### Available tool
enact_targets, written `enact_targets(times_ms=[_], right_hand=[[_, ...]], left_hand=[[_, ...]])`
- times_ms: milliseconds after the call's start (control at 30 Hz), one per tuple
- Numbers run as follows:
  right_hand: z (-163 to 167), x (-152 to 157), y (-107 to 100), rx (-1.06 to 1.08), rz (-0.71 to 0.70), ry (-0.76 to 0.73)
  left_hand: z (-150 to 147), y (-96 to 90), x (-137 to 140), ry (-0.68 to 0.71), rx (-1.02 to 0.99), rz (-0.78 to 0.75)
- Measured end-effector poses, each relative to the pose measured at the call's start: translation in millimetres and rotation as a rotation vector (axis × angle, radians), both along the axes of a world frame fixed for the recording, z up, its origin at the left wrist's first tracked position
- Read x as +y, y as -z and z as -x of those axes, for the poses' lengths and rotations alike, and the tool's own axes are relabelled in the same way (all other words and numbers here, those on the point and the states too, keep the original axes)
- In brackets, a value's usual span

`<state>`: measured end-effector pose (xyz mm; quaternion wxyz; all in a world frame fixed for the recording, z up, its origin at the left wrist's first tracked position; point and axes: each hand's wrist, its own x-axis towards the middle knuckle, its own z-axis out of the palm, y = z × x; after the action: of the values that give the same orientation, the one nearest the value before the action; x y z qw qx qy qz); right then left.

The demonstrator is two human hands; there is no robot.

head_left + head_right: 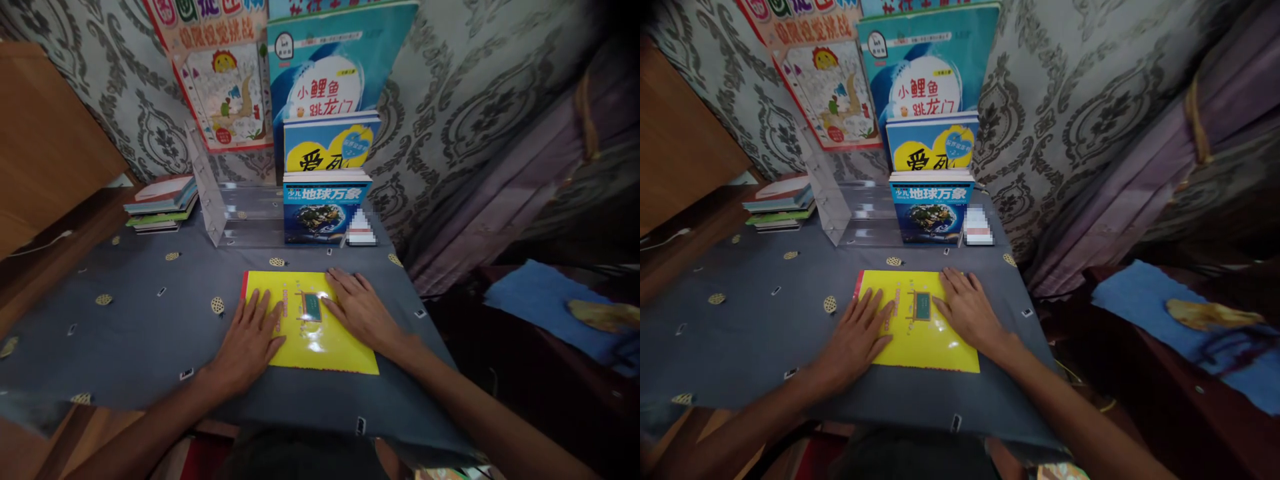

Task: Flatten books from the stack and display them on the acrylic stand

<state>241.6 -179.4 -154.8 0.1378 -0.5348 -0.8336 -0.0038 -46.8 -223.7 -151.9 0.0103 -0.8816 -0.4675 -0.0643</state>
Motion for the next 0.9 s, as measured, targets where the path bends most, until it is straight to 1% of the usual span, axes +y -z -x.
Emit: enact_targets(times_ms=[67, 167, 233, 367, 467, 533, 600, 700, 800, 900], right_hand=[[-4.4, -14.2, -0.6, -0.013, -0.035, 0.031], [-14.8, -41.6, -1.1, -0.018, -0.105, 0.072], [-22.0, -62.7, -2.2, -0.032, -0.153, 0.091], [-23.7, -107.7, -8.8, -0.025, -0.189, 0.113], [-13.1, -135.4, -17.7, 0.021, -0.153, 0.097], [-6.8, -145.0, -24.2, 0.049, -0.128, 0.077], [-5.3, -144.9, -30.6, 0.066, -0.118, 0.054], [-9.9, -128.0, -38.5, 0.057, -0.144, 0.030], [-7.1, -96.6, -42.9, 0.068, -0.135, 0.001], [13.6, -57.8, -40.8, 0.145, -0.061, -0.092]], left_hand=[[1.5, -6.2, 9.5, 0.082, 0.010, 0.044], [-0.6, -17.1, 32.3, 0.234, 0.029, 0.103], [-6.6, -21.8, 48.1, 0.294, 0.060, 0.121], [-28.8, -25.6, 71.5, 0.334, 0.139, 0.074], [-47.1, -27.9, 80.4, 0.315, 0.163, 0.021], [-56.2, -28.4, 82.5, 0.303, 0.166, 0.008], [-61.5, -26.3, 82.0, 0.288, 0.149, 0.010], [-62.4, -18.5, 79.2, 0.249, 0.083, -0.004], [-58.8, -10.8, 76.7, 0.215, 0.014, -0.031], [-56.3, -8.5, 75.2, 0.194, -0.043, -0.027]])
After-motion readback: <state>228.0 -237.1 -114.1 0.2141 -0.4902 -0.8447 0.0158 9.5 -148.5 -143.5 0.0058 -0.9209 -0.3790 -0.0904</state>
